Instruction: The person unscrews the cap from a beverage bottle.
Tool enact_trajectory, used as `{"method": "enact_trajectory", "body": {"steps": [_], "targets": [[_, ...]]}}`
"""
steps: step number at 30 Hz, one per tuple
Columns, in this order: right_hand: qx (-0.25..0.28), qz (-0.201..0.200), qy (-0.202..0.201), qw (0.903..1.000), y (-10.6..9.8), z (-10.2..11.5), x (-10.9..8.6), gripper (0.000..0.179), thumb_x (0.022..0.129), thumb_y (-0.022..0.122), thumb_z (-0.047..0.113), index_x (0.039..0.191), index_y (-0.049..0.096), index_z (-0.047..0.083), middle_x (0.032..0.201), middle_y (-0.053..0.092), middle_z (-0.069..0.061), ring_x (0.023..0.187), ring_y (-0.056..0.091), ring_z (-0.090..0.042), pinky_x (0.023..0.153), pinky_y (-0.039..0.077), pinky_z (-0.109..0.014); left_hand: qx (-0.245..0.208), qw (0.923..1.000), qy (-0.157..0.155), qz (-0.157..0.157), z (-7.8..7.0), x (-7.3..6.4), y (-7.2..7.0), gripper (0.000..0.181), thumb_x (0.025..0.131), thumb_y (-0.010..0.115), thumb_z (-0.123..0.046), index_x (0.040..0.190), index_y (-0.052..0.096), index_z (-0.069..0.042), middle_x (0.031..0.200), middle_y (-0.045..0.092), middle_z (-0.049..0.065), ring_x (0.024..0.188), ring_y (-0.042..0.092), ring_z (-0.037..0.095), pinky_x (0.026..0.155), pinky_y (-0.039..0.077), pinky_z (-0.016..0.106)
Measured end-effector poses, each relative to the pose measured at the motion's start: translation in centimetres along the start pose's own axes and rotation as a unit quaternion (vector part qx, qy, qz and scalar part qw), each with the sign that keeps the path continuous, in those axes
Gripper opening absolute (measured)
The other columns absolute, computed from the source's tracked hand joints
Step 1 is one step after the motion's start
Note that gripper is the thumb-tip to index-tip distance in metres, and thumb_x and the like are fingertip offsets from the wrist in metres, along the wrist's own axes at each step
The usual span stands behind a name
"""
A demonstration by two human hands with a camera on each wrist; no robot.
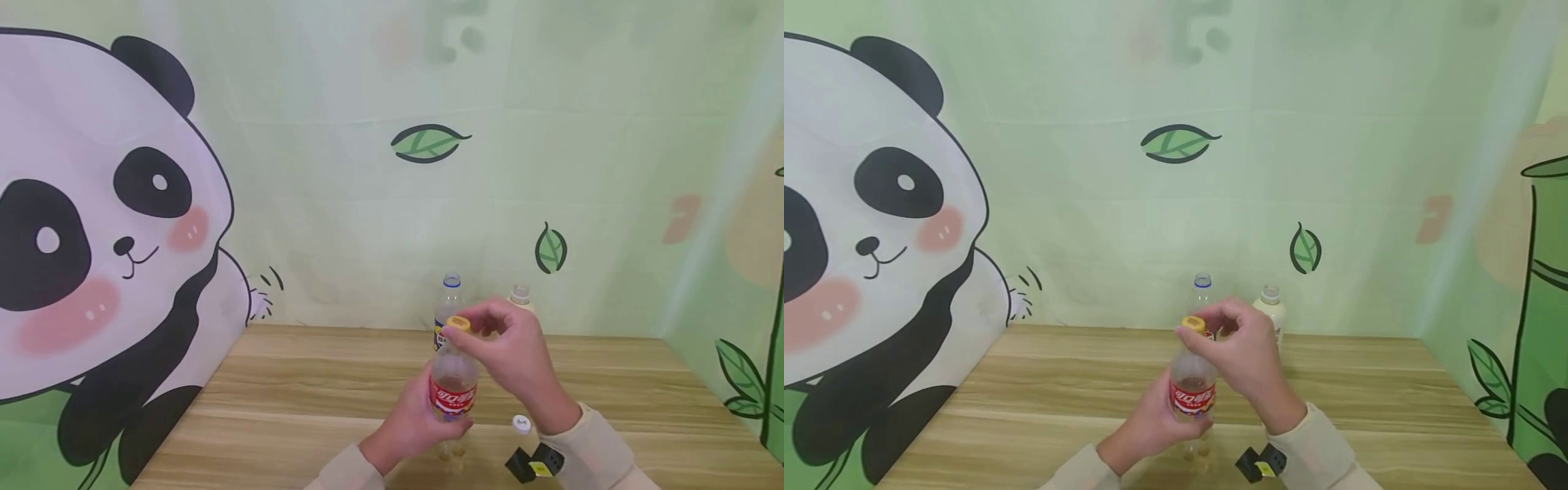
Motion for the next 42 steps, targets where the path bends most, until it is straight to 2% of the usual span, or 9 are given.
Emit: {"method": "enact_trajectory", "body": {"steps": [7,15,22,26,32,37,39,42], "targets": [[0.014,0.015,-0.021,0.9996,0.1,0.2,0.1,0.02,0.084,0.086,0.02,0.103,0.081,0.017,0.09,0.071,0.001,0.09,0.06,-0.026,0.081,0.052,-0.031,-0.003,1.0,-0.002,-0.002,0.1,0.0,-0.1,0.074,0.076,0.085,-0.008,0.138,0.049,-0.027,0.12,0.067,-0.003,0.107,0.064,0.01,0.1,0.053,0.028],[0.031,0.019,-0.048,0.9982,0.1,0.5,0.2,0.022,0.084,0.085,0.014,0.106,0.081,0.014,0.088,0.073,0.004,0.084,0.062,-0.015,0.078,0.054,-0.026,-0.006,1.0,-0.006,-0.001,0.2,-0.1,-0.2,0.074,0.077,0.084,-0.006,0.139,0.049,-0.027,0.12,0.067,-0.003,0.108,0.064,0.011,0.101,0.052,0.028],[0.027,0.027,-0.067,0.997,0.1,0.8,0.3,0.023,0.084,0.085,0.015,0.106,0.08,0.013,0.09,0.075,0.002,0.08,0.066,-0.013,0.075,0.056,-0.026,0.018,0.9996,-0.01,-0.018,0.2,-0.1,-1.1,0.07,0.077,0.084,-0.008,0.137,0.05,-0.023,0.119,0.067,-0.003,0.108,0.064,0.01,0.1,0.053,0.028],[0.035,0.041,-0.074,0.9958,0.3,0.8,0.4,0.024,0.084,0.085,0.014,0.107,0.08,0.011,0.092,0.076,-0.001,0.08,0.067,-0.013,0.076,0.057,-0.028,0.017,0.9996,-0.016,-0.018,0.6,0.0,-1.7,0.07,0.078,0.084,-0.008,0.137,0.049,-0.021,0.12,0.067,-0.002,0.109,0.065,0.011,0.1,0.052,0.028],[0.039,0.051,-0.08,0.9947,0.6,0.5,0.5,0.025,0.083,0.085,0.012,0.108,0.079,0.011,0.094,0.076,-0.003,0.083,0.066,-0.014,0.077,0.057,-0.026,0.037,0.9987,-0.014,-0.033,1.1,0.6,-3.9,0.074,0.079,0.084,-0.008,0.141,0.044,-0.013,0.126,0.065,0.005,0.114,0.064,0.017,0.102,0.052,0.031],[0.036,0.064,-0.073,0.9946,1.7,-0.9,0.4,0.026,0.082,0.086,0.013,0.107,0.079,0.011,0.093,0.074,-0.004,0.084,0.065,-0.016,0.078,0.058,-0.026,0.081,0.9956,-0.013,-0.046,2.3,1.7,-6.3,0.071,0.079,0.084,-0.01,0.139,0.046,-0.011,0.126,0.066,0.006,0.114,0.064,0.021,0.101,0.053,0.034],[0.031,0.073,-0.066,0.9946,2.3,-1.7,0.3,0.026,0.082,0.087,0.015,0.106,0.079,0.012,0.093,0.074,-0.003,0.085,0.065,-0.017,0.078,0.059,-0.026,0.089,0.9946,-0.026,-0.047,3.1,2.1,-7.1,0.071,0.08,0.084,-0.011,0.139,0.044,-0.012,0.127,0.065,0.005,0.116,0.064,0.021,0.102,0.053,0.036],[0.024,0.092,-0.055,0.994,3.5,-2.9,0.1,0.025,0.081,0.088,0.019,0.104,0.08,0.013,0.093,0.075,-0.001,0.085,0.067,-0.02,0.078,0.059,-0.028,0.077,0.9949,-0.044,-0.048,4.3,2.6,-8.3,0.075,0.082,0.084,-0.01,0.142,0.04,-0.013,0.132,0.061,0.006,0.12,0.062,0.023,0.105,0.051,0.042]]}}
Point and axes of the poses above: each hand's wrist, its own x-axis towards the middle knuckle, its own y-axis out of the palm, z = x × y, the point moved 10 cm from there along x, towards the middle knuckle
